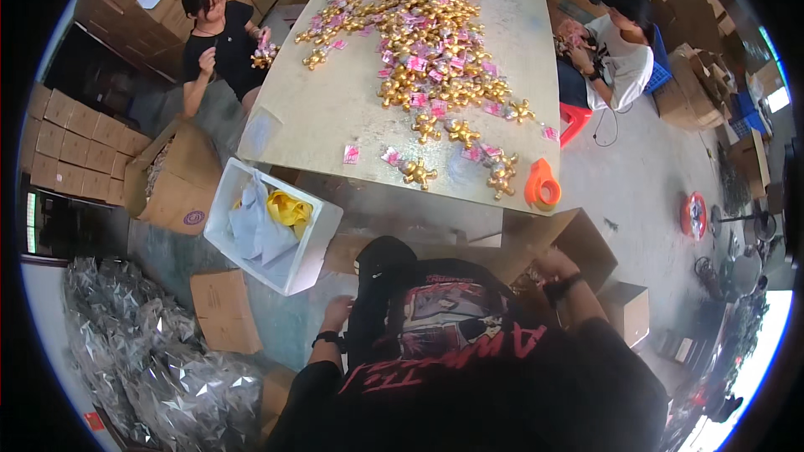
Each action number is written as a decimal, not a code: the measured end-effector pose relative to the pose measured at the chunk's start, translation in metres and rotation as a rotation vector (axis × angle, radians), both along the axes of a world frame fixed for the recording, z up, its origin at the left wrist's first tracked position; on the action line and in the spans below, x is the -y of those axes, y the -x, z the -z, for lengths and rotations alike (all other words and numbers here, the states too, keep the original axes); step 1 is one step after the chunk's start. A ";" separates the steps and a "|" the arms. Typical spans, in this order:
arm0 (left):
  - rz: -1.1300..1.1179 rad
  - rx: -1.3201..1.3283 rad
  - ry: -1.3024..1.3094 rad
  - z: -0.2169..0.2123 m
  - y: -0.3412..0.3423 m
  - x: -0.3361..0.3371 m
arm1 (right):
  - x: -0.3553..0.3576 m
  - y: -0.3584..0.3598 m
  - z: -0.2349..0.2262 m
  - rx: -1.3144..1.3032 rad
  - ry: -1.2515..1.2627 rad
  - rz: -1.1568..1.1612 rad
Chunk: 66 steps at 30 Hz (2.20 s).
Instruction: Sorting and packing small plastic toy figurines from a large box onto a metal tray.
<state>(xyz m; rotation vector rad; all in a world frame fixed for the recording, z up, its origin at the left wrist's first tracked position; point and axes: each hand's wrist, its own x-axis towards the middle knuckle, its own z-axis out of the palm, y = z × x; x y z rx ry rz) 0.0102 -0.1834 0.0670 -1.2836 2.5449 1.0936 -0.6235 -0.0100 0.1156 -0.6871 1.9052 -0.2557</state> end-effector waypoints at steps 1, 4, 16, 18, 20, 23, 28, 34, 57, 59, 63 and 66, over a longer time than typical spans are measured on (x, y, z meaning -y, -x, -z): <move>-0.533 -0.127 -0.354 -0.006 0.000 0.001 | 0.028 -0.005 -0.028 -0.085 -0.102 -0.084; -1.040 -0.211 -0.723 -0.013 -0.012 0.002 | 0.068 -0.019 -0.065 -0.366 -0.168 -0.275; -0.256 0.223 -0.291 -0.044 -0.083 -0.060 | 0.233 -0.037 0.004 -0.915 0.287 -0.037; -0.518 0.057 -0.440 -0.048 -0.086 -0.061 | 0.235 -0.039 0.013 -0.822 0.220 0.036; -1.112 -0.020 -0.649 -0.060 -0.076 -0.055 | 0.242 -0.031 0.020 -0.735 0.201 0.084; -1.183 -0.097 -0.669 -0.062 -0.080 -0.057 | 0.246 -0.022 0.021 -0.603 0.383 0.252; -1.046 0.004 -0.674 -0.064 -0.062 -0.063 | 0.249 0.006 0.012 -0.508 0.573 0.286; -0.536 0.249 -0.384 -0.090 -0.034 -0.059 | 0.236 0.024 -0.008 0.552 0.728 0.794; -0.891 -0.017 -0.683 -0.039 -0.065 0.044 | 0.187 -0.051 -0.049 0.169 0.554 0.560; -0.886 0.020 -0.677 -0.038 -0.055 0.057 | 0.179 -0.072 -0.062 0.140 0.484 0.476; -0.877 0.009 -0.659 -0.038 -0.041 0.076 | 0.159 -0.090 -0.055 0.428 0.543 0.473; -0.856 -0.048 -0.642 -0.039 -0.030 0.072 | 0.156 -0.121 -0.112 0.437 0.604 0.373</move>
